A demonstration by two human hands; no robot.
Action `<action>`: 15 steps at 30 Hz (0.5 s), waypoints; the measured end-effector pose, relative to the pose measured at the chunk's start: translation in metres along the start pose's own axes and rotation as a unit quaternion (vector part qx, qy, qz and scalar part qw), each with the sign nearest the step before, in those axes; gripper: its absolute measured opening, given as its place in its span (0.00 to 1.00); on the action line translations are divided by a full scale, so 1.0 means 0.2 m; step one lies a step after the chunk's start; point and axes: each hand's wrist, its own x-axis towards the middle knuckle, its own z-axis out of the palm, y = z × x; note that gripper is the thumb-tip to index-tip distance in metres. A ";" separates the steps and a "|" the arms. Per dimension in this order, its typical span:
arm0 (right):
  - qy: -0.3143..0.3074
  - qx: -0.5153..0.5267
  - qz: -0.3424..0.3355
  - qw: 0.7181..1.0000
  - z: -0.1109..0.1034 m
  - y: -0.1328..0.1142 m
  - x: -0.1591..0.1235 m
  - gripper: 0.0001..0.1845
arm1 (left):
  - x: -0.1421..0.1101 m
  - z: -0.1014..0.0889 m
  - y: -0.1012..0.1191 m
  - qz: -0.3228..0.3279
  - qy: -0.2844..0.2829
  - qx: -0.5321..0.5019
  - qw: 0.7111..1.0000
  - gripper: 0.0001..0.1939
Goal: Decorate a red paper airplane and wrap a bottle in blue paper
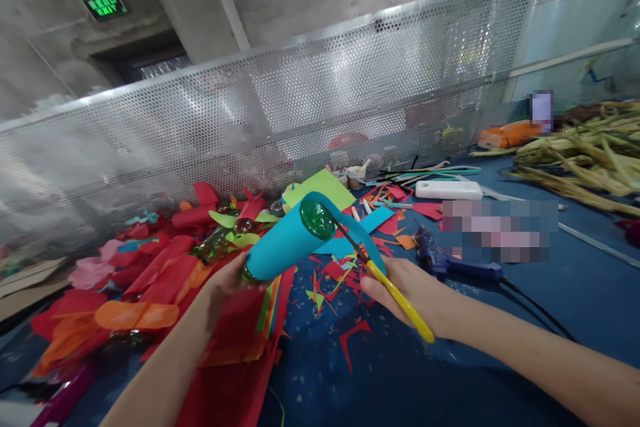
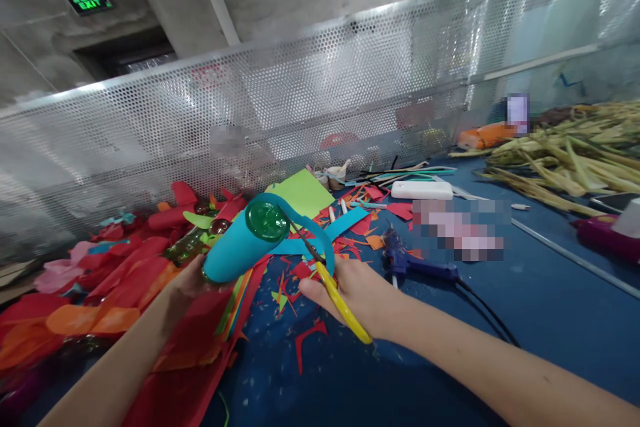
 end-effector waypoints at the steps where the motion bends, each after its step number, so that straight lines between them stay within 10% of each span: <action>1: -0.001 0.001 0.003 1.000 0.00 0.00 0.00 0.24 | 0.00 0.00 0.00 -0.004 0.000 0.000 1.000 0.19; 15: 0.082 0.061 0.008 0.995 0.05 0.03 0.00 0.36 | 0.04 0.18 0.10 -0.011 -0.024 -0.016 1.000 0.25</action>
